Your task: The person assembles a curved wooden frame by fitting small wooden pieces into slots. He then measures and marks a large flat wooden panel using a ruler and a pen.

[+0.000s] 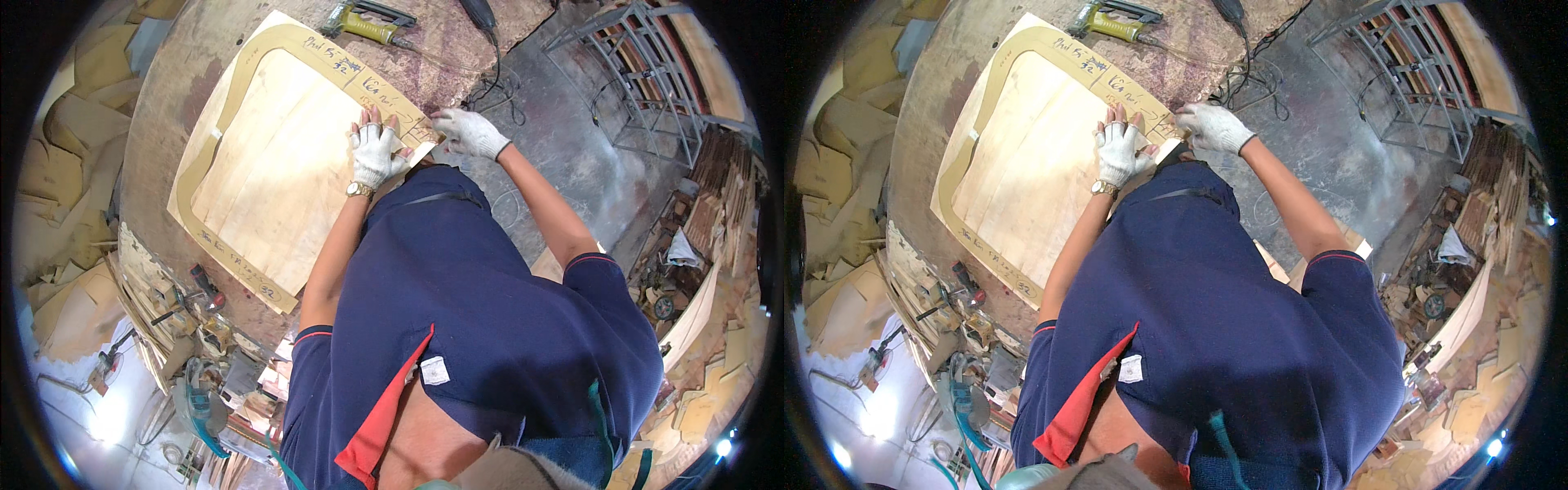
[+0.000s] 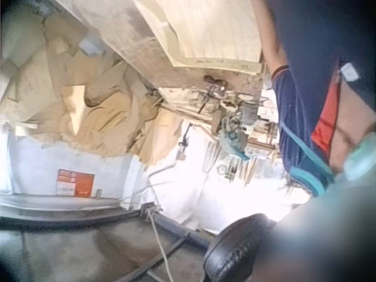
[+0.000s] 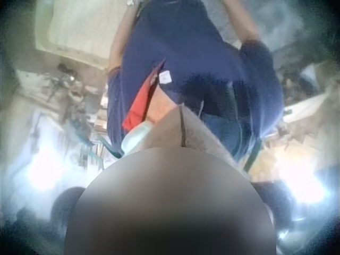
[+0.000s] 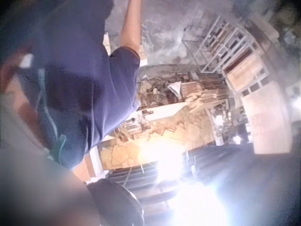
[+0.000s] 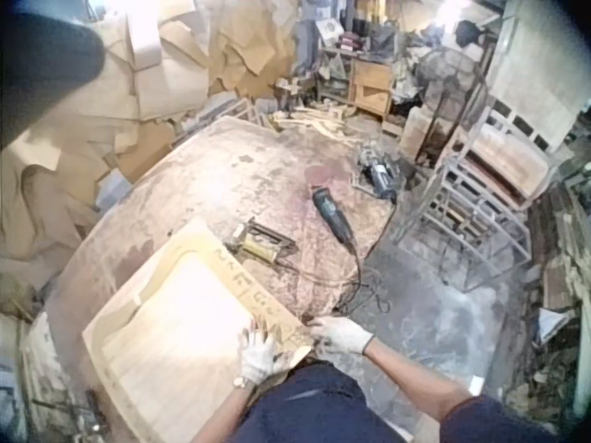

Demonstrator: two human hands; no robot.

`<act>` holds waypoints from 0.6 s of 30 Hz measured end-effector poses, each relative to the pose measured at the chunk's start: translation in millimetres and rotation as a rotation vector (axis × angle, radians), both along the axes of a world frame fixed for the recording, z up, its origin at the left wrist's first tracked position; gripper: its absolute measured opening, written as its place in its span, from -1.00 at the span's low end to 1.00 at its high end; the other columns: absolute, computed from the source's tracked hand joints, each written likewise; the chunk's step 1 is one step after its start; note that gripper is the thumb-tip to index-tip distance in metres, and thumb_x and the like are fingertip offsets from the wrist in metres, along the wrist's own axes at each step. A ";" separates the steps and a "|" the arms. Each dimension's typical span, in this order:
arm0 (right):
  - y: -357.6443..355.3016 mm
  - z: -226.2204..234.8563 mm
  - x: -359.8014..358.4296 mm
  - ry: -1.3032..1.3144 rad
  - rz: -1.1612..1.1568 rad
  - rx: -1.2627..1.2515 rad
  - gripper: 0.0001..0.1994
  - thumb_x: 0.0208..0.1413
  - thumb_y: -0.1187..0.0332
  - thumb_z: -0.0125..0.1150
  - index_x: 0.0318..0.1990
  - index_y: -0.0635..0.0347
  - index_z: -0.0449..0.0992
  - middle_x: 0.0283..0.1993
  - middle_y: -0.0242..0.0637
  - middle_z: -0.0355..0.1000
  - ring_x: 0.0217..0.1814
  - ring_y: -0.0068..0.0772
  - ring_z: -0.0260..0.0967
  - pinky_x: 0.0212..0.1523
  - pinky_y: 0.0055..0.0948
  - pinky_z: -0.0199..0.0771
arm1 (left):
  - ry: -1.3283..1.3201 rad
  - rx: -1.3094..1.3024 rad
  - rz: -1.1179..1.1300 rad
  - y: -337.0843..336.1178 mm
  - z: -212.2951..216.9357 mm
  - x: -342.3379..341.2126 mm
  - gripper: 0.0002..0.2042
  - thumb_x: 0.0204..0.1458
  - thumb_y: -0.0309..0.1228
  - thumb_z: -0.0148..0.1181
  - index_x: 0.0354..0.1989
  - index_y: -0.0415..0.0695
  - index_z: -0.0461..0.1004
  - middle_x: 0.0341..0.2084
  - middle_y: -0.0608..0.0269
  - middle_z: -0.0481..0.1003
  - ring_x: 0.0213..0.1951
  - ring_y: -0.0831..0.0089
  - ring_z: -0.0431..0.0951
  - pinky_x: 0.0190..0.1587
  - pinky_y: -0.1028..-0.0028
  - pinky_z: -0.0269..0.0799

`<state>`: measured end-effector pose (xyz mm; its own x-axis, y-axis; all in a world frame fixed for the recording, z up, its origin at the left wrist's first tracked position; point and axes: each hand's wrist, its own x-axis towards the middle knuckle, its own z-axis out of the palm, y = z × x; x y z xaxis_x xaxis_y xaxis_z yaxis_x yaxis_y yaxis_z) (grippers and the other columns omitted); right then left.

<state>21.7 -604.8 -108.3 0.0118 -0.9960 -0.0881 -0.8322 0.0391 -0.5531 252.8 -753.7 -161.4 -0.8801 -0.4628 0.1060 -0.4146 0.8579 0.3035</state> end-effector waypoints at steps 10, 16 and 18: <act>3.8 -21.7 -6.5 0.056 0.125 -0.125 -0.69 -0.06 0.47 0.34 -0.10 0.00 0.59 0.29 -0.27 0.41 0.14 -0.09 0.44 0.00 -0.19 0.56 | 0.022 -0.022 0.084 1.7 -1.4 -0.7 -0.12 -0.19 0.25 0.34 0.31 0.00 0.39 0.43 -0.30 0.06 0.45 -0.30 -0.01 0.43 -0.27 -0.31; -0.7 -23.7 -10.7 0.077 0.160 -0.144 -0.70 -0.05 0.43 0.34 -0.10 -0.01 0.59 0.23 -0.25 0.45 0.11 -0.10 0.45 -0.01 -0.18 0.55 | 0.046 -0.002 0.102 1.2 -1.5 -0.9 -0.12 -0.17 0.24 0.33 0.34 0.02 0.36 0.43 -0.33 0.04 0.46 -0.31 -0.04 0.43 -0.27 -0.32; -1.8 -23.7 -10.4 0.082 0.158 -0.121 -0.74 -0.04 0.40 0.33 -0.13 -0.02 0.59 0.24 -0.26 0.45 0.14 -0.11 0.44 0.02 -0.18 0.53 | -0.001 0.000 0.110 1.3 0.1 -0.6 -0.12 -0.17 0.23 0.32 0.35 0.02 0.34 0.43 -0.34 0.03 0.46 -0.31 -0.04 0.44 -0.27 -0.33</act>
